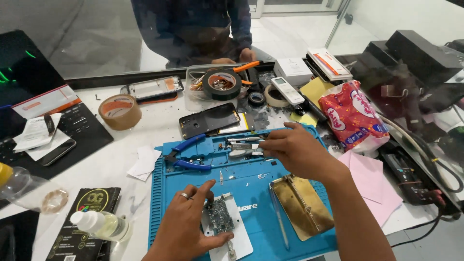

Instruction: The person uses a soldering iron to work on a small circuit board placed on a blue mat. They repeatedly apply heat to specific points on the board while holding it steady with their other hand. The workspace is cluttered with various tools and electronic components.

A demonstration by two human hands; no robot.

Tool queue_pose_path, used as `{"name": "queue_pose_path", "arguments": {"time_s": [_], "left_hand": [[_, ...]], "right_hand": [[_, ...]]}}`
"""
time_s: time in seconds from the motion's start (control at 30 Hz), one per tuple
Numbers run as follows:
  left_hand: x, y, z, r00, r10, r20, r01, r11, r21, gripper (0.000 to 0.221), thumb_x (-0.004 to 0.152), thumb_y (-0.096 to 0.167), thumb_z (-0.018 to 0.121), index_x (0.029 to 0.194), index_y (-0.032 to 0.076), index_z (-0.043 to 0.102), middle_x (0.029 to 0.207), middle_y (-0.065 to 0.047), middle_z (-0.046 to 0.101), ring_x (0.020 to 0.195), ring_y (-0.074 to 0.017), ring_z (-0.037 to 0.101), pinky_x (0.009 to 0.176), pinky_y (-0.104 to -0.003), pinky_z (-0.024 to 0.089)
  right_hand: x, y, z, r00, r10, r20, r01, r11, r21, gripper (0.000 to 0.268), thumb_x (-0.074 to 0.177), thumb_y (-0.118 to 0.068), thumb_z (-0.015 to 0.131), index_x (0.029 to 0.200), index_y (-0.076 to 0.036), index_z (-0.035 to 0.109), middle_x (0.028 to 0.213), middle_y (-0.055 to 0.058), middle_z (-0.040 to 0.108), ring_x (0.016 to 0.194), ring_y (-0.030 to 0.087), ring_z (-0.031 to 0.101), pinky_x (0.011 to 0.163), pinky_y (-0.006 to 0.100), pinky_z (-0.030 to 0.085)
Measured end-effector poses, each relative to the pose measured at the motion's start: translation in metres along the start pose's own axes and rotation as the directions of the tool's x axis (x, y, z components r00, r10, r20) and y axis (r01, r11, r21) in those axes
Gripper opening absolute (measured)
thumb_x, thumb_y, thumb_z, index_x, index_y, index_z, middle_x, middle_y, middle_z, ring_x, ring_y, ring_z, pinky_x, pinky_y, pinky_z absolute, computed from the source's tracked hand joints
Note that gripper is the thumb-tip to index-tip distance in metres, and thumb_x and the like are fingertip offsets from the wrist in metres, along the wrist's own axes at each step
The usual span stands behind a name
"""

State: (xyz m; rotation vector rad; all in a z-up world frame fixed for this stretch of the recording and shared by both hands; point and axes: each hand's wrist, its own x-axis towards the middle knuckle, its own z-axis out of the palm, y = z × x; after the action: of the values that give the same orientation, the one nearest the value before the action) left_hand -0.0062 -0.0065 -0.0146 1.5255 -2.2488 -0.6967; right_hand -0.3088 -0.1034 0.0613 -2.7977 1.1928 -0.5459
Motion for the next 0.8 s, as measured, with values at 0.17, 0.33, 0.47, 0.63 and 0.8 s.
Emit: {"name": "queue_pose_path", "arguments": {"time_s": [0.17,0.33,0.47,0.63,0.8], "left_hand": [[0.002,0.000,0.000,1.000,-0.020,0.002,0.020,1.000,0.009,0.115,0.061,0.067,0.092,0.152,0.029,0.033,0.122,0.002,0.062,0.107,-0.0281,0.057,0.091,-0.045,0.049],[0.001,-0.002,0.001,1.000,0.005,-0.009,-0.005,1.000,0.022,0.115,0.062,0.067,0.090,0.153,0.027,0.033,0.121,0.001,0.062,0.103,-0.0283,0.057,0.089,-0.045,0.049],[-0.003,-0.003,0.003,0.993,0.099,-0.060,-0.098,0.995,0.011,0.115,0.063,0.067,0.089,0.153,0.019,0.035,0.118,-0.003,0.062,0.100,-0.0318,0.058,0.088,-0.047,0.048],[-0.003,-0.005,0.005,0.989,0.129,-0.072,-0.128,0.992,0.015,0.115,0.063,0.065,0.090,0.153,0.018,0.035,0.118,-0.004,0.065,0.101,-0.0323,0.057,0.091,-0.047,0.046],[-0.002,-0.003,0.003,0.990,0.113,-0.090,-0.112,0.994,0.015,0.115,0.061,0.064,0.091,0.152,0.018,0.037,0.115,-0.003,0.064,0.098,-0.0309,0.058,0.088,-0.046,0.048]], "right_hand": [[-0.001,-0.009,-0.026,0.936,-0.012,-0.351,0.097,0.969,0.225,0.018,0.096,-0.001,0.062,0.112,-0.002,0.070,0.094,0.011,0.074,0.082,0.025,0.070,0.074,0.039,0.058],[-0.025,0.007,-0.034,0.274,0.368,-0.888,0.529,0.713,0.459,0.018,0.113,-0.014,0.053,0.122,-0.001,0.062,0.101,0.014,0.067,0.077,0.026,0.067,0.072,0.040,0.066],[-0.037,0.012,-0.044,-0.006,0.375,-0.927,0.366,0.863,0.347,0.015,0.110,-0.020,0.054,0.113,-0.006,0.060,0.100,0.014,0.061,0.085,0.028,0.062,0.095,0.049,0.062],[-0.036,0.010,-0.045,-0.075,0.456,-0.887,0.269,0.866,0.422,0.017,0.097,-0.025,0.059,0.092,-0.009,0.062,0.082,0.012,0.061,0.084,0.022,0.063,0.101,0.042,0.061],[-0.033,0.017,-0.044,-0.078,0.489,-0.869,0.307,0.841,0.446,0.019,0.094,-0.026,0.061,0.091,-0.008,0.065,0.081,0.011,0.061,0.084,0.022,0.064,0.098,0.043,0.061]]}}
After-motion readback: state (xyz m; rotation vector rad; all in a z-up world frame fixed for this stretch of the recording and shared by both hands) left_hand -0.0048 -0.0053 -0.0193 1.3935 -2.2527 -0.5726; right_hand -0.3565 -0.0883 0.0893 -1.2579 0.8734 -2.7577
